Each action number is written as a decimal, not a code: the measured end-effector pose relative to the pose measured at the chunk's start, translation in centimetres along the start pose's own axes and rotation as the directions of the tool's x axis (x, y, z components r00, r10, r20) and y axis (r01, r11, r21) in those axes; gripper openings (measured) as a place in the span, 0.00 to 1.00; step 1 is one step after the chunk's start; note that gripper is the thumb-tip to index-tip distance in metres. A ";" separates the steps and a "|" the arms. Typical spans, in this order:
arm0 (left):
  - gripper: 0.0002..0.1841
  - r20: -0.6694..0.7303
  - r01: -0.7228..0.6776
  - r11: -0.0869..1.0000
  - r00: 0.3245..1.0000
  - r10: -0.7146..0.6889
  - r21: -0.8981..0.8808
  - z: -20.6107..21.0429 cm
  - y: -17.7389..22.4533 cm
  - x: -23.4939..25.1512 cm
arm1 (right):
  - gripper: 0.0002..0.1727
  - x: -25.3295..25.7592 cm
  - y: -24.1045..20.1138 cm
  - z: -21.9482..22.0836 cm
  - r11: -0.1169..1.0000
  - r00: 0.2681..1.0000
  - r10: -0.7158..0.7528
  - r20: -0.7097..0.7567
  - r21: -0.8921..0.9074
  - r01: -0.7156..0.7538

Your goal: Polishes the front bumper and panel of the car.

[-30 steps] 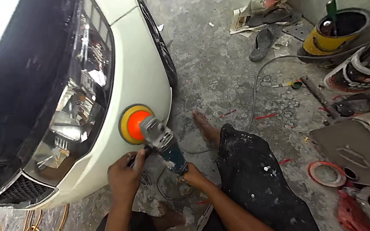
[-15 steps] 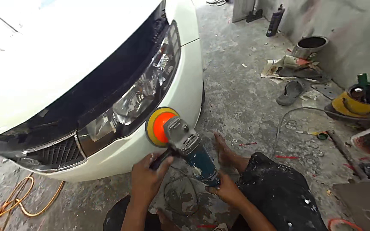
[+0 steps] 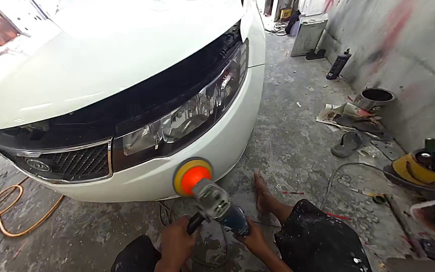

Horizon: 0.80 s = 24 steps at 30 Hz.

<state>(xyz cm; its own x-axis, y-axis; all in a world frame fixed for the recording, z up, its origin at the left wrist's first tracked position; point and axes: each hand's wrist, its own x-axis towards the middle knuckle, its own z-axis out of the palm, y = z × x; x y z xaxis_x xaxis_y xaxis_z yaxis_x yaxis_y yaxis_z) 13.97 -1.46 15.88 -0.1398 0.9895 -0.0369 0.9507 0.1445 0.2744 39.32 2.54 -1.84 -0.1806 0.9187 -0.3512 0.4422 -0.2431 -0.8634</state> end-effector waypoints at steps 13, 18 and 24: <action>0.23 0.374 0.233 0.970 0.907 -0.193 -0.066 3.2 -3.7 2.2 | 0.47 2.6 -1.3 -1.3 0.950 0.999 -0.035 0.001 -0.309 0.033; 0.38 0.033 0.399 0.801 0.902 -0.431 -0.447 9.4 -12.3 0.3 | 0.32 4.6 -13.0 -0.7 0.595 0.922 -0.115 0.369 -0.718 0.361; 0.41 0.037 0.364 0.588 0.869 -0.493 -0.722 13.9 -12.1 0.6 | 0.29 6.4 -17.7 -1.3 0.382 0.859 -0.032 0.511 -0.788 0.483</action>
<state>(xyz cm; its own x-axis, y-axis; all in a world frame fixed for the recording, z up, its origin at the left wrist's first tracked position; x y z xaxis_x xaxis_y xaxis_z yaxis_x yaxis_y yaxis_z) 6.21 -2.55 -0.79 -0.5798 0.7892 -0.2026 0.3087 0.4429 0.8418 31.47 13.17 11.69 -0.6182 0.6380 -0.4592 0.7740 0.5957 -0.2144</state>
